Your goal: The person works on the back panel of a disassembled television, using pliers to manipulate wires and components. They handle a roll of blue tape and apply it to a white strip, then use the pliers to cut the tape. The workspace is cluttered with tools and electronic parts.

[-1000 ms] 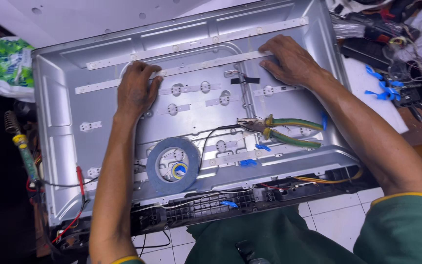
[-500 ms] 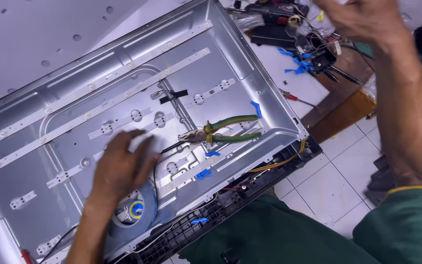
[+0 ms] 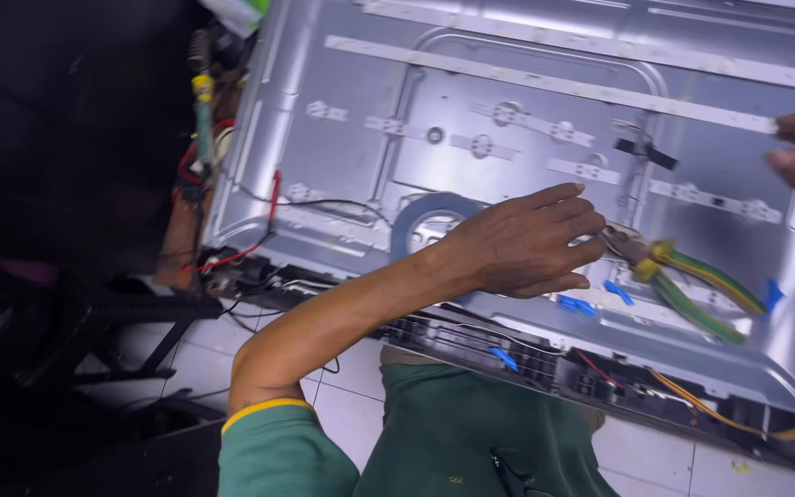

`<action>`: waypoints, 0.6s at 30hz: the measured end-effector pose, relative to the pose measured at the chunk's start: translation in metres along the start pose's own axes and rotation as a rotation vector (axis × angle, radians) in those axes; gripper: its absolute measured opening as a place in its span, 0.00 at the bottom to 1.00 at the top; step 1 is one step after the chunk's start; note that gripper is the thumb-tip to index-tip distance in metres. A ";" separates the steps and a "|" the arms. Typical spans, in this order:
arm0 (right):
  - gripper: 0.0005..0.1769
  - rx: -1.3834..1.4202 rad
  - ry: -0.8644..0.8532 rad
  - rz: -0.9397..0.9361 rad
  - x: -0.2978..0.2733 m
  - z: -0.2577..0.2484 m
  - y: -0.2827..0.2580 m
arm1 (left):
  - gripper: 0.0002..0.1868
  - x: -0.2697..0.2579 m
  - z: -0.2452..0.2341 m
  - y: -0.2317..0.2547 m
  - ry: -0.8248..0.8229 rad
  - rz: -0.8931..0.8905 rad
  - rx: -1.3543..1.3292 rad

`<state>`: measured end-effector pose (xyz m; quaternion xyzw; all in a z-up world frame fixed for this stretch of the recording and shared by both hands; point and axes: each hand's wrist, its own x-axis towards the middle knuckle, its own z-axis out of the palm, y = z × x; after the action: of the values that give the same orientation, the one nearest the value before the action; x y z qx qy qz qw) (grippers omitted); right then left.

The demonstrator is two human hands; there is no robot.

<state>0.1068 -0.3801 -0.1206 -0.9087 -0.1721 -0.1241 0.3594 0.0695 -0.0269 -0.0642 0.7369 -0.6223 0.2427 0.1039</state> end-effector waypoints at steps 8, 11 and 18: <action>0.24 -0.628 -0.541 -0.085 0.046 0.049 -0.211 | 0.18 -0.042 -0.018 0.051 0.006 -0.077 -0.265; 0.22 -0.548 -0.637 -0.064 0.041 0.054 -0.227 | 0.13 -0.048 -0.029 0.065 0.086 -0.024 -0.178; 0.24 -0.430 -0.573 -0.025 -0.004 0.048 -0.201 | 0.14 -0.046 -0.020 0.077 0.096 -0.014 -0.181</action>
<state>0.0272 -0.2109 -0.0333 -0.9593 -0.2471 0.0978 0.0957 -0.0143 0.0066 -0.0815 0.7165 -0.6307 0.2198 0.2012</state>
